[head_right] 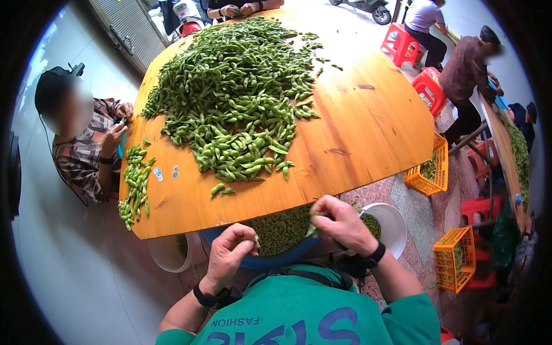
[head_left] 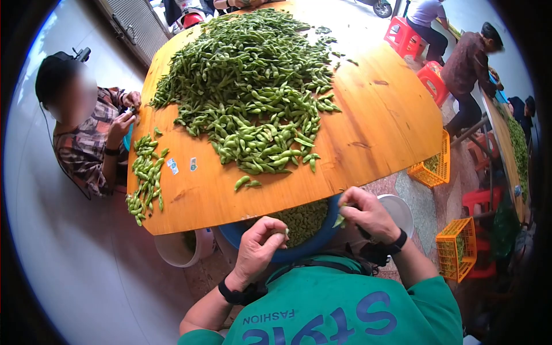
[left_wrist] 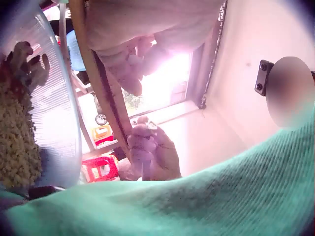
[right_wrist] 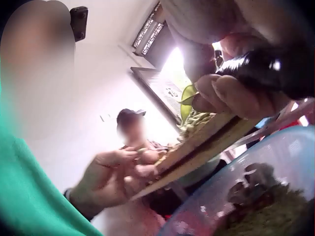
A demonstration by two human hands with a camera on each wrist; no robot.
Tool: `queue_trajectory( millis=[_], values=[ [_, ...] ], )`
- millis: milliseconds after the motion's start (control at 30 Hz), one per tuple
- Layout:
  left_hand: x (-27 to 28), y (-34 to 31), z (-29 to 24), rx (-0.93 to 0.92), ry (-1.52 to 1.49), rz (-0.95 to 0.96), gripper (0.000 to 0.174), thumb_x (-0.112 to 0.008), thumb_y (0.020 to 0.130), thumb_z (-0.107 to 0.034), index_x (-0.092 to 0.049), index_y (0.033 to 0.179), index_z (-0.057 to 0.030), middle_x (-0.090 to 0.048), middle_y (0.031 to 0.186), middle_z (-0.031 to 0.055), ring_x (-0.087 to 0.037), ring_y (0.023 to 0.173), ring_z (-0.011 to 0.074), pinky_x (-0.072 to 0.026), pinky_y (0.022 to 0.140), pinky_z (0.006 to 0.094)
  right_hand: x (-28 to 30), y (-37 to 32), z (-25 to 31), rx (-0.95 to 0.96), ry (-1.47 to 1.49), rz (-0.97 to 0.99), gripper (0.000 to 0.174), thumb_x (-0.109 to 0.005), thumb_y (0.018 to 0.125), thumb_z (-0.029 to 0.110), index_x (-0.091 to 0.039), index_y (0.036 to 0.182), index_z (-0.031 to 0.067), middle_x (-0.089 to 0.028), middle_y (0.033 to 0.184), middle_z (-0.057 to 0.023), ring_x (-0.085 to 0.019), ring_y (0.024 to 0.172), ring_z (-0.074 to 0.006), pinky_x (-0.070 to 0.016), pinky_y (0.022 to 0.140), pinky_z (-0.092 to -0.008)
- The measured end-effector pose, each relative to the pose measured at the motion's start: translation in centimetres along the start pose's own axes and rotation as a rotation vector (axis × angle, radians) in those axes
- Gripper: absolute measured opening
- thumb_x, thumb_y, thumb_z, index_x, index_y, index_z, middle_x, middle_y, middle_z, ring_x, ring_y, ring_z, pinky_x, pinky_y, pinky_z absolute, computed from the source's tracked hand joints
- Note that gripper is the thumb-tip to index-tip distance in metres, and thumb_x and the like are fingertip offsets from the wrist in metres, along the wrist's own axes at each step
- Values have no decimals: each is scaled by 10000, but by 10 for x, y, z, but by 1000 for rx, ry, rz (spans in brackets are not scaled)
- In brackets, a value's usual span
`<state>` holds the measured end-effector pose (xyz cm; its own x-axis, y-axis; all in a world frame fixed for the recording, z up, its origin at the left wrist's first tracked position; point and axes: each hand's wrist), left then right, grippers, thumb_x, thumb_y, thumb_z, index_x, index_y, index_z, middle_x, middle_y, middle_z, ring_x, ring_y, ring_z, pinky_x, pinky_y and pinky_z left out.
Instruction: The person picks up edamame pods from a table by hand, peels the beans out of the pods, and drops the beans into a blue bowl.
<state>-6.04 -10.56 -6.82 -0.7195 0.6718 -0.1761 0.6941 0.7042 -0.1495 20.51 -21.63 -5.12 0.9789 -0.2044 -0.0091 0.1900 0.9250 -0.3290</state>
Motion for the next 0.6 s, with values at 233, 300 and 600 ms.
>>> queue_trajectory(
  millis=[233,300,600],
  values=[
    [6,-2,4,-418,912,184,154,-703,822,-29,-635,960,-32,-630,930,137,-649,834,306,-537,724,359,58,-39,-48,-156,-1130,-177,281,-635,837,268,-653,920,0,-670,874,-256,-646,859,-450,-510,765,-522],
    [6,-2,-7,-402,859,149,148,-706,828,-29,-641,960,-31,-638,896,129,-653,804,300,-536,699,348,69,-43,-81,-117,-1193,-231,266,-618,843,251,-649,907,-5,-670,877,-261,-646,870,-450,-508,772,-527],
    [54,59,-42,-489,1176,-383,171,-630,883,-30,-612,1048,9,-592,868,168,-604,737,337,-480,654,392,-5,-6,-10,341,-622,-25,163,-549,832,11,-629,973,23,-606,736,-222,-635,681,-368,-503,624,-412]
  ],
)
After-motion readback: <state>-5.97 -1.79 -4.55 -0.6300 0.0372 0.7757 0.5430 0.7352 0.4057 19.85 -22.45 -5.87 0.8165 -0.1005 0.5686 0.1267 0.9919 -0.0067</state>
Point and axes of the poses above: each hand's wrist, its own y-axis towards the middle knuckle, its own x-axis out of the back of the hand, z = x × y
